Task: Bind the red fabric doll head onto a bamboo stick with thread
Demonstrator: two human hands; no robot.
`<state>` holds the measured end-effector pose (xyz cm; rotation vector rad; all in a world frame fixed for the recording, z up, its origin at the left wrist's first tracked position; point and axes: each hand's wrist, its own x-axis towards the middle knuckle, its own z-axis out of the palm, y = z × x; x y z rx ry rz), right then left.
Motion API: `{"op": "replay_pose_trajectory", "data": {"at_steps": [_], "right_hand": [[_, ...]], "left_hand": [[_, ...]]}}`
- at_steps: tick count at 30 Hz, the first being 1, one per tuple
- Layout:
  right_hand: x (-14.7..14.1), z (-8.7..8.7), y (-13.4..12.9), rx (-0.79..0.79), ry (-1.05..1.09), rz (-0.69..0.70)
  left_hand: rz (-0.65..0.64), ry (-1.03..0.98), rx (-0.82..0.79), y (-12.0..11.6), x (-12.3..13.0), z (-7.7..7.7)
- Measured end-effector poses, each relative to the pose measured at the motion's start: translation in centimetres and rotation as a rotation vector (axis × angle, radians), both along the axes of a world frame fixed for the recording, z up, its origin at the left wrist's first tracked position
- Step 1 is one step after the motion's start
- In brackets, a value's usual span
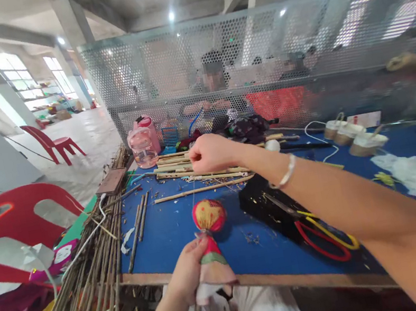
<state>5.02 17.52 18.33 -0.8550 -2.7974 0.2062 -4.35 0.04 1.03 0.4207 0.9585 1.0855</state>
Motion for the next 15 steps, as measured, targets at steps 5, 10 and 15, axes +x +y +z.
{"op": "replay_pose_trajectory", "data": {"at_steps": [5, 10, 15], "right_hand": [[6.1, 0.6, -7.0, -0.001, 0.121, 0.109], [11.9, -6.0, -8.6, -0.198, 0.289, -0.223], [11.7, -12.3, -5.8, -0.351, 0.143, -0.198]], "left_hand": [[0.194, 0.05, 0.01, -0.6, -2.4, 1.2], [0.216, 0.097, 0.021, -1.8, -3.7, 3.7], [0.042, 0.067, 0.158, -3.0, -1.7, 4.2]]}}
